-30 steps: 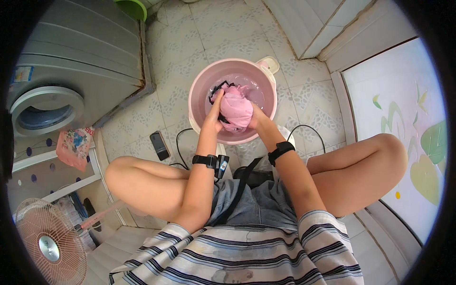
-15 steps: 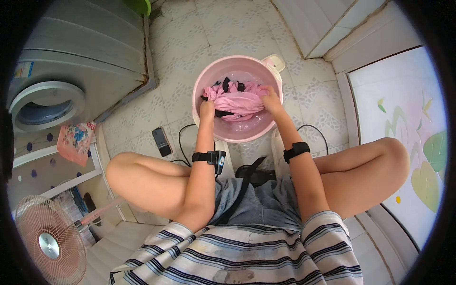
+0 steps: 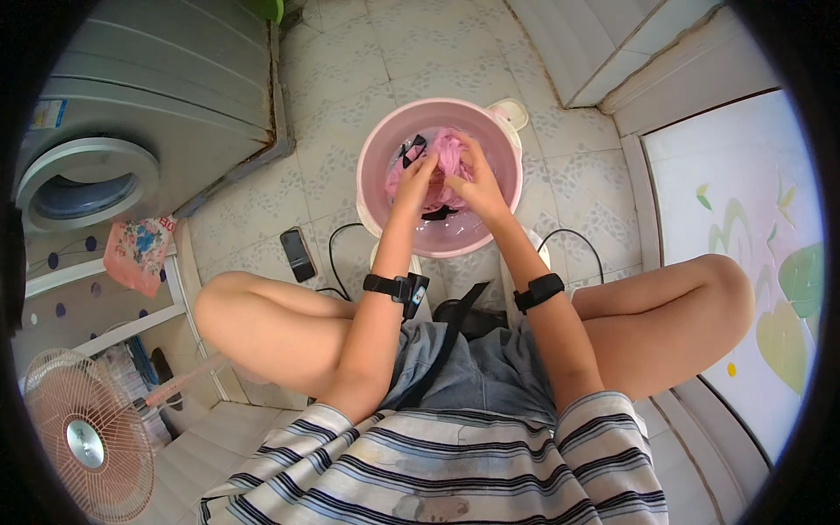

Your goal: Hand washing items of clothing in a small basin of water on the floor.

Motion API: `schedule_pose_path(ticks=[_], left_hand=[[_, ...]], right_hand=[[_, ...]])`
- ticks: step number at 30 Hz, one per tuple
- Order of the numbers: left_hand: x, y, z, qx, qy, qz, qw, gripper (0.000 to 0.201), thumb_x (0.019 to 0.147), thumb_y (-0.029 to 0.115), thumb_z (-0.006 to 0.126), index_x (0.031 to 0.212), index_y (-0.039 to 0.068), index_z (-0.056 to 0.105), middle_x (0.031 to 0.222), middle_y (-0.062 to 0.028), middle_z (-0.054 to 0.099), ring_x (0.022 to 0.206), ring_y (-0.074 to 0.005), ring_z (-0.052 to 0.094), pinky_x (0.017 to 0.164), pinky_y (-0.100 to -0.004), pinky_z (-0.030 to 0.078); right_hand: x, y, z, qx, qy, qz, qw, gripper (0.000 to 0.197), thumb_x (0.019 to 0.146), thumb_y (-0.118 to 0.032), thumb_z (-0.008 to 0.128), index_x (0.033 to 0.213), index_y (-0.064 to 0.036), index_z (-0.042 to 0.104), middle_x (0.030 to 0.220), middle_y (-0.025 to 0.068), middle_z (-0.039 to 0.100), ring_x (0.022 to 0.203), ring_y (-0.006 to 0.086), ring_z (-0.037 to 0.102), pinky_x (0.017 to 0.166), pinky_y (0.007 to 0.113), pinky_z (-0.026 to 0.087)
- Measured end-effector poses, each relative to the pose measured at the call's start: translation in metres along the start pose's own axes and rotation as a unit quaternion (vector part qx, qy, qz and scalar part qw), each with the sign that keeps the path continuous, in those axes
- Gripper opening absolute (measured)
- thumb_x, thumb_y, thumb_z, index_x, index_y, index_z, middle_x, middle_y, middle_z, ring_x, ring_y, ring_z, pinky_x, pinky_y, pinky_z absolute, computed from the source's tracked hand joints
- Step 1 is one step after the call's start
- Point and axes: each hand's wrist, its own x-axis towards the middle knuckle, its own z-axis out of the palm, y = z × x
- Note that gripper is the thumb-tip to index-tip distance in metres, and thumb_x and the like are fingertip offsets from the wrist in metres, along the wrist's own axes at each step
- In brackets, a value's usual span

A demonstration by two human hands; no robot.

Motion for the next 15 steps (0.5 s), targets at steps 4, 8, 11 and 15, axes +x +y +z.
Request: schedule_pose_path(ticks=[4,8,11,15], left_hand=[[-0.003,0.001,0.0,-0.011,-0.014,0.019,1.0,0.017,0.085,0.019,0.059,0.089,0.003,0.061,0.077,-0.0009,0.058,0.072,-0.0096,0.054,0.067,-0.0225,0.043],[-0.001,-0.001,-0.007,-0.121,-0.052,0.049,0.99,0.015,0.084,0.013,0.058,0.089,-0.001,0.061,0.068,0.0,0.054,0.062,-0.0077,0.052,0.058,-0.0214,0.041],[-0.009,0.012,-0.005,-0.061,-0.101,0.029,0.993,0.012,0.085,0.011,0.057,0.088,0.0,0.06,0.065,0.0006,0.052,0.064,-0.0078,0.052,0.059,-0.0222,0.042],[-0.018,0.033,-0.003,0.053,-0.226,0.025,0.972,0.012,0.084,0.011,0.057,0.089,0.001,0.06,0.073,0.0,0.055,0.071,-0.0083,0.052,0.068,-0.0228,0.042]], right_hand=[[0.001,0.016,-0.024,0.024,0.016,0.09,0.996,0.059,0.076,-0.004,0.053,0.131,-0.0109,0.034,0.09,0.0055,0.055,0.079,0.0105,0.054,0.073,0.025,0.044],[0.004,0.025,-0.028,0.09,0.108,0.224,0.965,0.043,0.085,-0.017,0.051,0.126,-0.0079,0.039,0.086,0.0054,0.057,0.068,0.0116,0.057,0.061,0.025,0.048],[0.001,0.025,-0.029,0.159,0.114,0.346,0.918,0.036,0.087,-0.024,0.05,0.118,-0.0076,0.047,0.086,0.005,0.059,0.068,0.0131,0.058,0.06,0.026,0.049],[-0.001,0.047,-0.042,0.211,0.092,0.335,0.914,0.025,0.084,-0.025,0.056,0.104,-0.01,0.056,0.088,0.0036,0.059,0.074,0.0117,0.057,0.062,0.026,0.047]])
